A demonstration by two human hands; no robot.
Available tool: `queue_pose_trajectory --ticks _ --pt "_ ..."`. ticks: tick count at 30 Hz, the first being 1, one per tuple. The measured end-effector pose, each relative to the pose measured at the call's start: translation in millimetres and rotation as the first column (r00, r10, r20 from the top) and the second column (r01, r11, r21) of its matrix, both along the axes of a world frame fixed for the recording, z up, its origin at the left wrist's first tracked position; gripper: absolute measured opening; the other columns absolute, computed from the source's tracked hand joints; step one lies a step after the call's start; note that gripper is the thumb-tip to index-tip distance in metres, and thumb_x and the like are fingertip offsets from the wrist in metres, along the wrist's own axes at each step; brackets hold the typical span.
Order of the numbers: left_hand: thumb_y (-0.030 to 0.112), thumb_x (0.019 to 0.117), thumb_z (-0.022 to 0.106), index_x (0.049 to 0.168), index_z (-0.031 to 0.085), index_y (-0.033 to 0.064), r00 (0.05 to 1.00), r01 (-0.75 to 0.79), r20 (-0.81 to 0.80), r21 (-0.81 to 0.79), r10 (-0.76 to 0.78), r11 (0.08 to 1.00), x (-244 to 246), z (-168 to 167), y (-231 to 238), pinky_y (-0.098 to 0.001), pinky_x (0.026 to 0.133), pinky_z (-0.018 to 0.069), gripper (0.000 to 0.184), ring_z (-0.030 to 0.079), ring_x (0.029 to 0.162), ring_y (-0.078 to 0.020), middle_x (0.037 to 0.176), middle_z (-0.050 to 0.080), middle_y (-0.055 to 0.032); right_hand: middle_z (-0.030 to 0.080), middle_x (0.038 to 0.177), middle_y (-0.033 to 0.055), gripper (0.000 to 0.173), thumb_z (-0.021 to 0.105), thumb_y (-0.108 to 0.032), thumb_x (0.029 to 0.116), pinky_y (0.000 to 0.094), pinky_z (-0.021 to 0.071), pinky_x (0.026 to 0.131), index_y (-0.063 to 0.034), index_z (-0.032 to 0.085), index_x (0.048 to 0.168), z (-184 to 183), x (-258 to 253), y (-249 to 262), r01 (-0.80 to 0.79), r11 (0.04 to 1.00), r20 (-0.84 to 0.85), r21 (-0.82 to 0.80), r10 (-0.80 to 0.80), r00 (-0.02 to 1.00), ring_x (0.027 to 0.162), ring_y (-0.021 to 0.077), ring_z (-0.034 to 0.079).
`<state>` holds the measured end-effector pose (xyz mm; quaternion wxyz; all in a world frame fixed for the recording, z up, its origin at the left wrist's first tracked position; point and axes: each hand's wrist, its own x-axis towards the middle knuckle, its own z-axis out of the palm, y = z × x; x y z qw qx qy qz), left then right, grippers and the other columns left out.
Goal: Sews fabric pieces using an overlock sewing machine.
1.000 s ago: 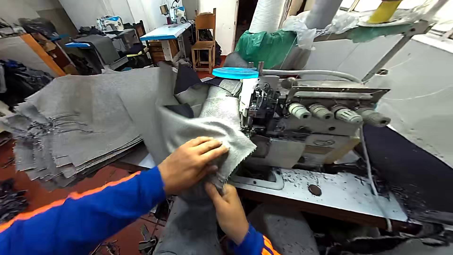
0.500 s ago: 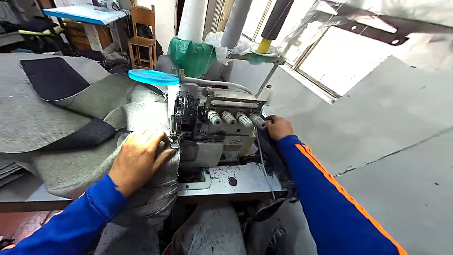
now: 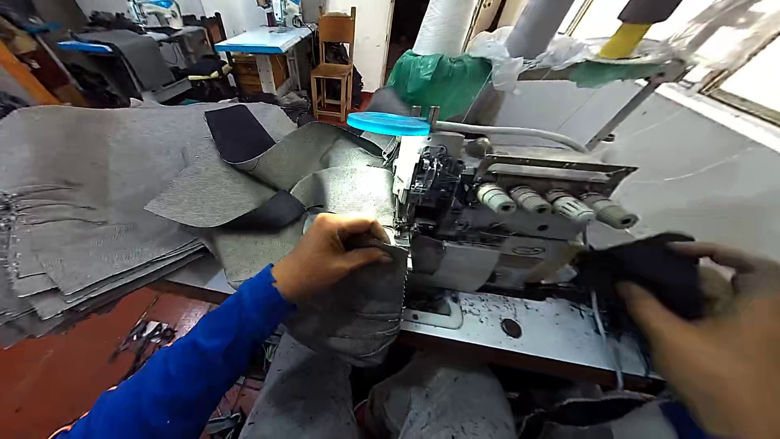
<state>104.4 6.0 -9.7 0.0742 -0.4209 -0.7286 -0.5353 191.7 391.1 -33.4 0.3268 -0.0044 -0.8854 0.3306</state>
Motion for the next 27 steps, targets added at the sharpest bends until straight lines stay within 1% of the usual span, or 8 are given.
queue_pose_trajectory --ticks 2,6,9,14,18,20,23,27 --pt "0.002 0.0903 0.072 0.095 0.074 -0.0008 0.999 -0.017 -0.047 0.018 0.018 1.0 12.8 10.4 -1.4 -0.0142 0.071 0.055 0.005 0.065 0.076 0.0016 0.084 0.072 0.0008 0.062 0.127 0.0153 0.07 0.07 -0.012 0.0883 0.025 0.0537 0.092 0.0101 0.037 0.146 -7.4 29.0 -59.1 -0.115 0.984 -0.05 -0.135 0.109 0.993 0.108 0.0028 0.062" --pt "0.01 0.0918 0.073 0.09 0.076 0.0023 0.987 -0.061 -0.145 0.017 0.063 0.998 31.0 16.0 4.6 -0.0154 0.072 0.0545 0.009 0.064 0.081 -0.0016 0.087 0.07 0.0007 0.073 0.11 0.0133 0.037 0.058 -0.01 0.1002 0.0213 0.0561 0.082 0.0099 0.059 0.131 -32.4 15.1 -168.3 -0.245 0.936 -0.2 -0.254 0.197 0.96 0.092 0.0034 0.069" --pt "0.012 0.0906 0.074 0.088 0.074 0.0018 0.987 -0.105 -0.124 -0.005 0.104 0.994 34.6 16.8 2.4 -0.0236 0.092 0.0573 0.01 0.067 0.106 -0.0102 0.115 0.071 -0.0075 0.075 0.1 0.0023 0.025 0.05 -0.014 0.105 0.0144 0.0545 0.086 -0.0021 0.07 0.113 -32.6 -6.5 -209.6 -0.445 0.861 -0.275 -0.248 0.378 0.884 0.094 -0.003 0.068" --pt "-0.002 0.0855 0.076 0.09 0.066 0.0009 0.982 -0.187 0.03 0.005 0.186 0.982 39.0 25.7 -6.0 -0.0199 0.062 0.0563 0.011 0.066 0.069 -0.0058 0.08 0.071 -0.0032 0.07 0.087 -0.0107 0.008 0.052 -0.007 0.1025 0.0131 0.0561 0.075 -0.0132 0.054 0.108 -26.2 -10.3 -233.8 -0.612 0.645 -0.366 -0.458 0.49 0.791 0.083 -0.0054 0.067" --pt "-0.006 0.084 0.076 0.092 0.067 -0.0002 0.981 -0.176 0.089 0.01 0.175 0.984 39.4 29.8 -3.8 -0.0184 0.063 0.0559 0.014 0.065 0.068 -0.0047 0.08 0.071 -0.0032 0.068 0.086 -0.0148 0.018 0.059 -0.002 0.0971 0.0118 0.0565 0.072 -0.0183 0.054 0.104 -27.5 -5.9 -234.7 -0.594 0.584 -0.405 -0.553 0.435 0.804 0.077 -0.0058 0.066" --pt "-0.008 0.0835 0.076 0.096 0.066 0.0002 0.98 -0.172 0.101 0.007 0.171 0.985 38.7 34.6 -0.8 -0.0187 0.065 0.0574 0.018 0.066 0.07 -0.0049 0.083 0.072 -0.0033 0.073 0.088 -0.0123 0.006 0.063 -0.014 0.0996 0.0138 0.0586 0.074 -0.016 0.063 0.105 -27.4 -4.6 -223.8 -0.599 0.595 -0.375 -0.536 0.467 0.801 0.08 -0.0037 0.069" --pt "-0.01 0.0825 0.076 0.101 0.065 0.0008 0.985 -0.153 0.083 -0.019 0.154 0.988 37.9 39.8 2.5 -0.02 0.07 0.0599 0.024 0.069 0.075 -0.0059 0.088 0.072 -0.0033 0.069 0.085 -0.0111 0.025 0.061 -0.037 0.102 0.0125 0.0557 0.07 -0.0137 0.068 0.102 -27.5 -5.0 -211.1 -0.617 0.634 -0.277 -0.467 0.558 0.783 0.078 -0.0059 0.065" --pt "-0.012 0.0816 0.076 0.102 0.065 -0.0002 0.982 -0.143 0.125 -0.013 0.143 0.99 37.0 36.0 6.3 -0.0206 0.07 0.0599 0.026 0.069 0.075 -0.0069 0.088 0.073 -0.0041 0.072 0.086 -0.0057 0.018 0.064 -0.019 0.099 0.0132 0.0576 0.075 -0.0036 0.072 0.1 -29.5 -8.4 -216.3 -0.601 0.649 -0.273 -0.467 0.541 0.796 0.081 -0.0043 0.067"
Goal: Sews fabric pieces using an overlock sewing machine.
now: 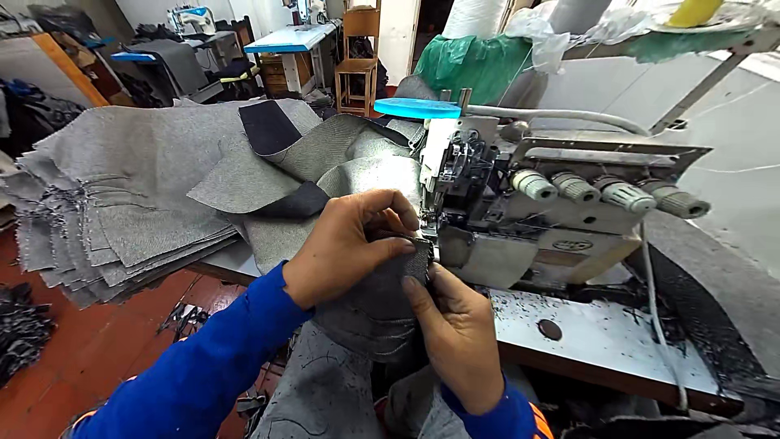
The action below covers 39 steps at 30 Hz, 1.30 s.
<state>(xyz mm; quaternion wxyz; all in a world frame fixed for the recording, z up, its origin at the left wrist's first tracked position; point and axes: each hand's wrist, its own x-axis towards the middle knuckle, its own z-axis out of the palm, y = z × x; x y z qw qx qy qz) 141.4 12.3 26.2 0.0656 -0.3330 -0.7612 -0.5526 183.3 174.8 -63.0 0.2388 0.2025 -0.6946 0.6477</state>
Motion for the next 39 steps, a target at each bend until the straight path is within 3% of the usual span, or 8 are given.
queue_pose_trajectory --ticks 7,13,15,17,21,26,33,39 --pt "-0.009 0.0809 0.077 0.103 0.067 -0.0004 0.991 -0.098 -0.096 -0.096 0.089 0.991 -9.5 18.3 -0.7 -0.0222 0.075 0.0613 0.026 0.071 0.077 -0.0058 0.087 0.074 -0.003 0.073 0.08 -0.0033 0.019 0.068 -0.021 0.0953 0.0158 0.0572 0.072 -0.0041 0.074 0.088 -11.3 2.5 -6.1 -0.237 0.968 0.137 0.089 0.223 0.965 0.077 -0.0052 0.068" --pt "0.008 0.0864 0.078 0.102 0.076 0.0072 0.87 -0.416 -0.389 -0.246 0.304 0.876 -36.7 -51.3 18.3 -0.0435 0.093 0.0541 0.016 0.069 0.1 -0.0203 0.099 0.075 -0.0053 0.071 0.078 -0.0121 0.032 0.049 -0.019 0.1072 0.0198 0.0582 0.076 -0.0129 0.07 0.085 -45.7 16.9 -19.7 -0.353 0.868 0.315 -0.349 0.463 0.828 0.078 -0.0049 0.068" --pt "0.015 0.0902 0.075 0.098 0.079 0.0094 0.75 -0.528 -0.583 -0.243 0.313 0.814 -22.9 -63.1 23.7 -0.0533 0.102 0.0458 0.011 0.062 0.116 -0.0344 0.111 0.073 -0.0114 0.068 0.076 -0.0126 0.033 0.051 -0.022 0.1068 0.0174 0.0561 0.073 -0.0118 0.068 0.081 -55.1 23.1 -15.6 -0.31 0.905 0.305 -0.29 0.394 0.867 0.076 -0.0072 0.065" --pt "0.022 0.0962 0.067 0.096 0.08 0.0119 0.685 -0.59 -0.678 -0.301 0.267 0.749 -2.1 -69.5 29.3 -0.0486 0.096 0.0494 0.016 0.067 0.104 -0.0302 0.1 0.074 -0.0081 0.07 0.078 -0.0108 0.036 0.052 -0.028 0.107 0.0159 0.0557 0.075 -0.0079 0.07 0.084 -62.8 30.4 -10.3 -0.284 0.936 0.262 -0.209 0.333 0.906 0.079 -0.0087 0.065" --pt "0.025 0.0993 0.061 0.121 0.074 0.007 0.755 -0.539 -0.636 -0.464 0.16 0.703 15.5 -68.8 39.5 -0.0416 0.104 0.0525 0.031 0.069 0.114 -0.0246 0.117 0.074 -0.0093 0.071 0.081 -0.0118 0.038 0.049 -0.036 0.1072 0.0146 0.0564 0.076 -0.0111 0.071 0.088 -59.5 25.8 -0.7 -0.245 0.957 0.197 -0.155 0.273 0.942 0.081 -0.0095 0.066" --pt "0.008 0.0963 0.062 0.115 0.069 0.0022 0.904 -0.344 -0.41 -0.531 0.12 0.775 0.4 -36.8 32.6 -0.0406 0.088 0.0584 0.02 0.07 0.101 -0.0245 0.104 0.071 -0.012 0.071 0.081 -0.0129 0.038 0.045 -0.032 0.1095 0.017 0.0574 0.077 -0.0132 0.07 0.088 -39.2 10.9 6.0 -0.23 0.946 0.212 -0.227 0.279 0.937 0.081 -0.0069 0.067" --pt "0.029 0.1048 0.054 0.117 0.067 0.0067 0.809 -0.337 -0.587 -0.504 -0.029 0.795 62.4 -25.9 16.1 -0.0423 0.108 0.0504 0.029 0.066 0.122 -0.025 0.119 0.073 -0.0101 0.067 0.074 -0.017 0.034 0.052 -0.037 0.1063 0.0139 0.0546 0.067 -0.0203 0.069 0.082 -36.7 9.7 11.6 -0.265 0.902 0.209 -0.342 0.347 0.914 0.072 -0.0094 0.063" --pt "0.034 0.0958 0.067 0.145 0.052 0.0036 0.693 -0.429 -0.704 -0.574 -0.154 0.697 55.5 -69.4 4.0 -0.0377 0.116 0.0417 0.06 0.059 0.134 -0.0238 0.142 0.063 -0.0138 0.058 0.06 0.0006 0.033 0.051 -0.012 0.0979 0.014 0.0486 0.058 -0.0009 0.061 0.069 -40.2 7.5 -4.6 0.127 0.989 0.047 0.078 -0.131 0.99 0.059 -0.0023 0.058"
